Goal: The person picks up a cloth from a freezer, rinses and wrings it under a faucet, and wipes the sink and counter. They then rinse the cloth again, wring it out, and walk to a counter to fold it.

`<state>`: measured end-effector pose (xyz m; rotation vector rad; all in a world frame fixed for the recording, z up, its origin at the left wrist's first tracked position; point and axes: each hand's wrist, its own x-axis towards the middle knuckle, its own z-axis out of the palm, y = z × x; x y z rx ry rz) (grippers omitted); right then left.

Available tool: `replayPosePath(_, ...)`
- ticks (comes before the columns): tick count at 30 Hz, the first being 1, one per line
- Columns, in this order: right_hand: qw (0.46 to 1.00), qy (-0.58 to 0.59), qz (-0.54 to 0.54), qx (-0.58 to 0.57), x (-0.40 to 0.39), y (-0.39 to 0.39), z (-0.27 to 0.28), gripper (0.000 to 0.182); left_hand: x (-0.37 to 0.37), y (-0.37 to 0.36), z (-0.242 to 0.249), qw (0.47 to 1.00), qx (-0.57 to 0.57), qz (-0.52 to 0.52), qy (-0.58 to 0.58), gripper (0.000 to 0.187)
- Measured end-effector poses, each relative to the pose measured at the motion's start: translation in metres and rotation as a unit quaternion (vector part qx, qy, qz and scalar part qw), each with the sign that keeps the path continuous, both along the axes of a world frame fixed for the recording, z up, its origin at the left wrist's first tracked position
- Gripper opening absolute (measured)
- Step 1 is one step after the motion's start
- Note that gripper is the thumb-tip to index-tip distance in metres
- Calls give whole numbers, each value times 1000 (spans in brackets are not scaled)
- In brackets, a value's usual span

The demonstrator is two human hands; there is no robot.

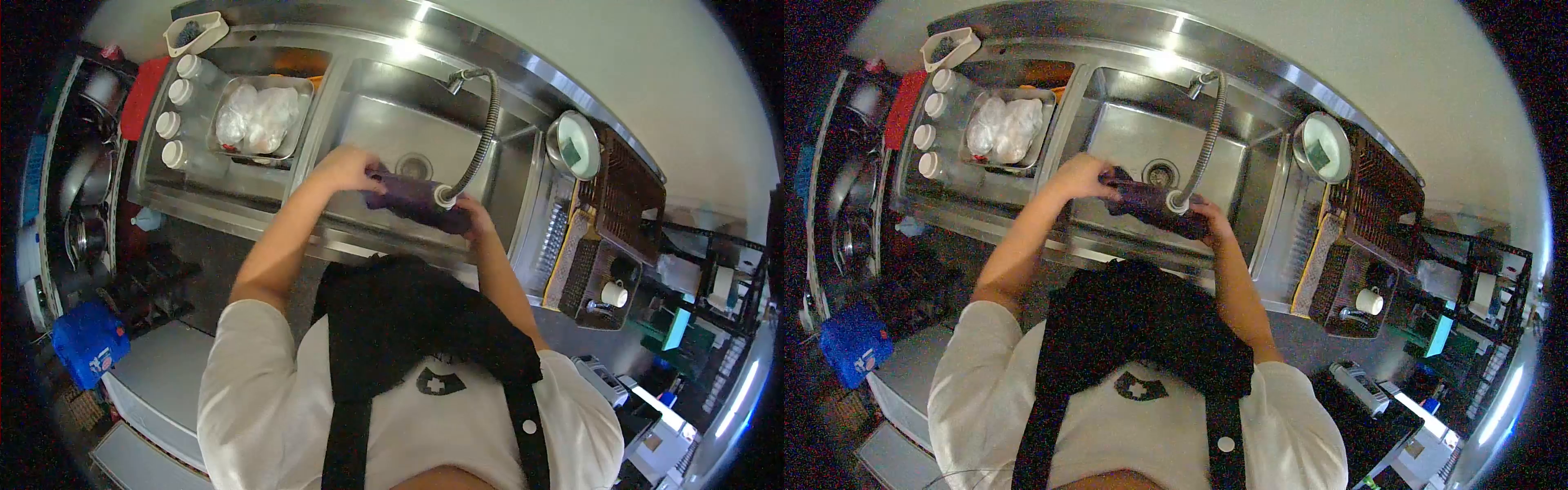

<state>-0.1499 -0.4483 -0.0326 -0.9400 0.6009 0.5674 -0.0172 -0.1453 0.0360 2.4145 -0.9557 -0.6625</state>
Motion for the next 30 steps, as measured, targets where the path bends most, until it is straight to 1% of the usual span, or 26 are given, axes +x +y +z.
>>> replayPosePath(1, 998, -37, -36, 45, 1, -6, 3, 37, 1, 7, -20, 995, 80, -46, -21, 45)
replayPosePath(2, 991, -75, -70, 90, 3, -13, 5, 40, 2, 14, -39, 996, 78, -41, -21, 45)
replayPosePath(4, 992, -95, -47, 64, 5, -28, 2, 44, 5, 21, -44, 988, 111, -112, 7, 44)
replayPosePath(5, 993, -92, 68, -32, 6, -38, 3, 45, 4, 25, -41, 989, 102, -104, -16, 35)
replayPosePath(6, 971, -85, 181, -127, 6, -45, 4, 46, 4, 25, -34, 990, 101, -101, -16, 35)
replayPosePath(7, 971, -85, 184, -127, 6, -49, 2, 46, 4, 25, -26, 993, 75, -83, -34, 30)
replayPosePath(9, 920, -93, 318, -210, 7, -54, -5, 48, -2, 23, -23, 996, 50, -62, -51, 25)
replayPosePath(10, 886, -96, 380, -248, 7, -48, 5, 50, -9, 22, -22, 992, -32, -62, -109, 21)
replayPosePath(11, 864, -66, 396, -303, 6, -44, 18, 47, -15, 21, -22, 978, -113, -62, -165, 17)
replayPosePath(12, 866, -64, 394, -302, 0, -46, 12, 47, -20, 20, -22, 978, -113, -66, -164, 17)
replayPosePath(14, 799, -101, 446, -391, -8, -52, -6, 41, -23, 21, -25, 972, -154, -122, -132, 16)
replayPosePath(15, 799, -100, 445, -391, -9, -58, -7, 41, -24, 19, -29, 980, -143, -128, -59, 16)
replayPosePath(16, 793, -76, 467, -383, -9, -64, -8, 35, -23, 20, -33, 980, -143, -129, -58, 16)
replayPosePath(17, 786, -51, 490, -374, -10, -69, -10, 29, -21, 22, -36, 990, -98, -99, 21, 14)
replayPosePath(18, 786, -50, 491, -372, -9, -67, -7, 29, -21, 23, -32, 991, -53, -68, 102, 11)
replayPosePath(19, 822, -83, 441, -349, -9, -67, -3, 28, -14, 22, -27, 994, -67, -59, 69, 12)
replayPosePath(20, 855, -114, 389, -325, -10, -64, 1, 27, -8, 20, -30, 993, -66, -59, 72, 12)
replayPosePath(21, 855, -113, 389, -324, -8, -59, -3, 27, -2, 17, -32, 991, -128, 16, 19, 17)
replayPosePath(22, 929, -59, 260, -258, -2, -51, -12, 29, 6, 15, -36, 977, -189, 90, -37, 22)
replayPosePath(23, 975, -4, 123, -184, 5, -40, -22, 31, 13, 14, -48, 981, -126, 147, 11, 28)
replayPosePath(24, 975, -6, 124, -184, 9, -29, -47, 31, 9, 6, -58, 981, -126, 148, 10, 28)
replayPosePath(25, 979, -4, 101, -176, 14, -16, -68, 32, 2, -9, -68, 976, -36, 187, -106, 47)
replayPosePath(26, 984, -8, 74, -162, 17, 0, -86, 32, -3, -21, -82, 948, 55, 224, -220, 71)
replayPosePath(27, 991, -7, 45, -129, 17, 15, -95, 32, -7, -29, -107, 974, 137, 168, -69, 107)
replayPosePath(29, 999, -1, 9, -48, 11, 39, -100, 33, -34, -54, -126, 976, 196, 89, 40, 110)
replayPosePath(30, 1000, 9, 2, 1, 9, 51, -93, 33, -48, -66, -131, 971, 191, 97, 110, 104)
